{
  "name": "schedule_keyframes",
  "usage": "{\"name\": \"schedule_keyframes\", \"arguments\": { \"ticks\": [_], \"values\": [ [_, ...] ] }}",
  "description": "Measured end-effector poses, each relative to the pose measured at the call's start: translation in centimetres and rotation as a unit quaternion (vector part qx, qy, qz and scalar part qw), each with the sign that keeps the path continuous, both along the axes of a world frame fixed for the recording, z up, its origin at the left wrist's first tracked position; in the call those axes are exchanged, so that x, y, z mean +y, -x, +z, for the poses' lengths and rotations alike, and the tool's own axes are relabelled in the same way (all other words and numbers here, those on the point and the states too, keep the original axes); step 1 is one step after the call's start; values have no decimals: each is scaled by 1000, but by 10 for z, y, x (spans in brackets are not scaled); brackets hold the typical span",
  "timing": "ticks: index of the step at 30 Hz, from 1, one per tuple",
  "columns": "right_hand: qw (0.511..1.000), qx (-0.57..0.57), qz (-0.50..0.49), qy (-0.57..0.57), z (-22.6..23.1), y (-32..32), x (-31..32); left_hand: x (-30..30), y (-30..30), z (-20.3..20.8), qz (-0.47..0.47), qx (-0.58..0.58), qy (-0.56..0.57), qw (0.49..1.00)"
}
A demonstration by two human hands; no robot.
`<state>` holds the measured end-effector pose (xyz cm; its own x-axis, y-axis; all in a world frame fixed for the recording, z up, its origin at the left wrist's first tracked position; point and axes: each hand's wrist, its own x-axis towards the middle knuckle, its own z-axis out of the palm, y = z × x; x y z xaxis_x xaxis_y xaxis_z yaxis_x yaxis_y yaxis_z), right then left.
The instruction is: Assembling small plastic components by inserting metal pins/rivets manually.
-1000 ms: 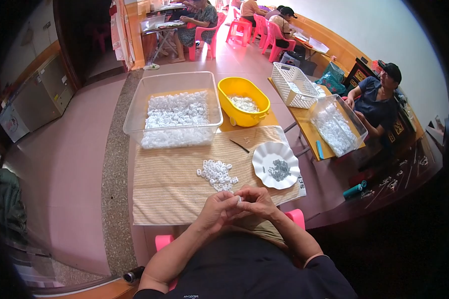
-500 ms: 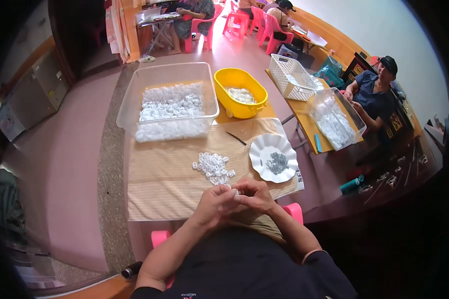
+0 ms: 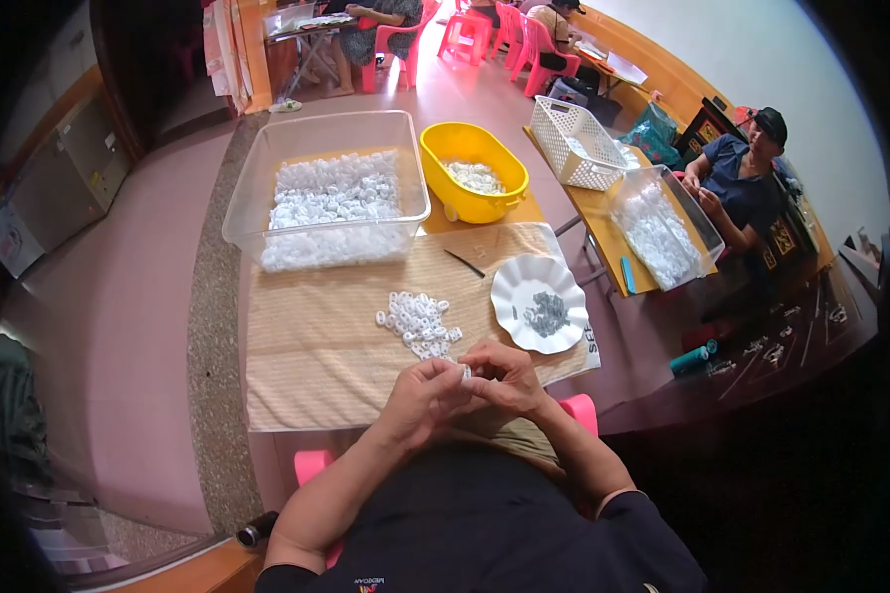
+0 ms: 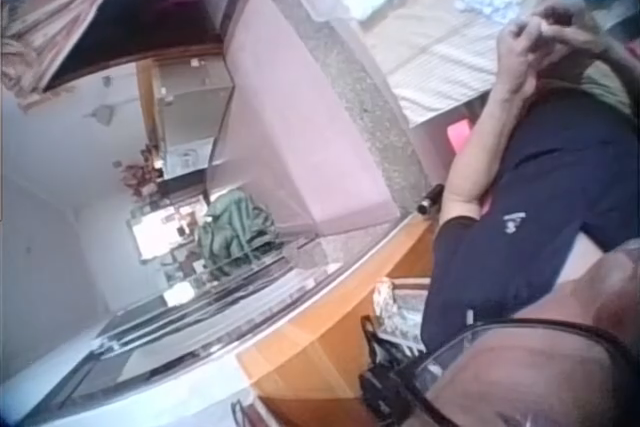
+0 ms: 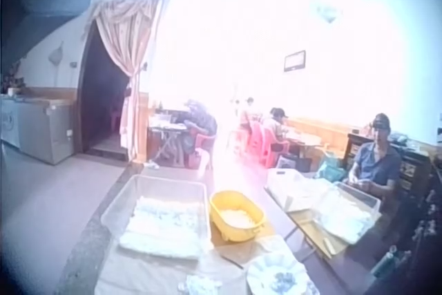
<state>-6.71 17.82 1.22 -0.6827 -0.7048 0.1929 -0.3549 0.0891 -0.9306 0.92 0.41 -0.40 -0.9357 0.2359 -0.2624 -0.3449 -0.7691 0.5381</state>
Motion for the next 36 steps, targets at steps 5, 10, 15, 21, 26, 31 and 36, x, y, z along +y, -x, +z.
{"name": "schedule_keyframes", "arguments": {
  "ticks": [5,10,15,21,26,31,36],
  "values": [
    [998,25,-34,-36,-1,4,3,0,1,5,6,-22,42,999],
    [997,48,-42,-30,-3,7,6,2,1,4,17,-23,62,998],
    [997,50,-30,-55,3,11,8,5,1,0,26,-35,57,997],
    [996,0,-78,-43,26,34,9,8,-1,5,35,-46,68,996],
    [986,69,-148,-2,52,81,6,6,-1,2,28,-34,66,997],
    [956,181,-225,47,78,124,-9,1,2,7,28,-46,64,996],
    [927,255,-266,73,97,155,-22,-1,0,12,41,-51,71,995]
  ]
}}
